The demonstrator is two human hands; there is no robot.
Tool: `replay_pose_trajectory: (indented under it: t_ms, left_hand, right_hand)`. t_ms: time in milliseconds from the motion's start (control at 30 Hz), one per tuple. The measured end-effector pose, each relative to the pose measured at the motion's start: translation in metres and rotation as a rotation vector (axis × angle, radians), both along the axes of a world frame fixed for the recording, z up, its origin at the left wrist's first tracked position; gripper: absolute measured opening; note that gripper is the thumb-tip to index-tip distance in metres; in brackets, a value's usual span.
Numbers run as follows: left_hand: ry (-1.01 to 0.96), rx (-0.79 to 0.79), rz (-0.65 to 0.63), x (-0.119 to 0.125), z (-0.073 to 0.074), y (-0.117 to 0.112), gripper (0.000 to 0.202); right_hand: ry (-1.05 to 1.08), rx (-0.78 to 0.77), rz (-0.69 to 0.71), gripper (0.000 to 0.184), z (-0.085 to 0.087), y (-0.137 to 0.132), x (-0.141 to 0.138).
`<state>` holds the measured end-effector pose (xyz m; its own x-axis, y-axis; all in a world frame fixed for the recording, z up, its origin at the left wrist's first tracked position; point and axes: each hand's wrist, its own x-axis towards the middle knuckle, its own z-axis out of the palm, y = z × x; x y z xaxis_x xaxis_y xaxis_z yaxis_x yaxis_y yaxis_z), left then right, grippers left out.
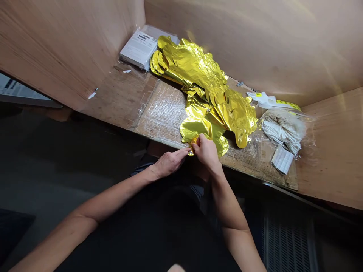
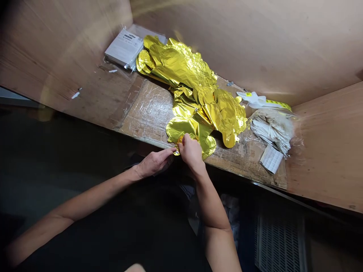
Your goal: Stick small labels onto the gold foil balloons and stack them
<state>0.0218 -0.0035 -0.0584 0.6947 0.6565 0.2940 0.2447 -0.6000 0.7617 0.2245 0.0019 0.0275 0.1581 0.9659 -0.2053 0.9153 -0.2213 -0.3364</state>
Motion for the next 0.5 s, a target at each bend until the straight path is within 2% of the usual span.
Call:
replay_pose_trajectory:
  t_ms: [100, 167, 233, 333, 433, 500]
  left_hand:
    - [0.003, -0.012, 0.025, 0.001, -0.005, 0.0, 0.049]
    - [0.013, -0.008, 0.013, 0.001, -0.007, 0.001, 0.049]
    - [0.018, -0.002, -0.003, 0.001, -0.009, 0.001, 0.05]
    - [0.005, -0.01, -0.012, 0.0, -0.01, 0.002, 0.051]
    - [-0.013, -0.011, -0.024, -0.001, -0.012, 0.001, 0.047]
    - [-0.063, -0.008, -0.039, -0.003, -0.012, -0.001, 0.043]
  right_hand:
    - [-0.329, -0.072, -0.041, 0.032, 0.006, -0.001, -0.005]
    - [-0.407, -0.119, -0.077, 0.05, 0.01, -0.005, 0.002]
    - [-0.421, -0.133, -0.125, 0.057, 0.012, -0.012, 0.013]
    - [-0.385, 0.016, -0.167, 0.05, 0.008, -0.023, 0.028]
    - [-0.235, 0.225, 0.004, 0.039, -0.004, -0.028, 0.033]
    - [-0.14, 0.268, 0.136, 0.035, -0.013, -0.025, 0.034]
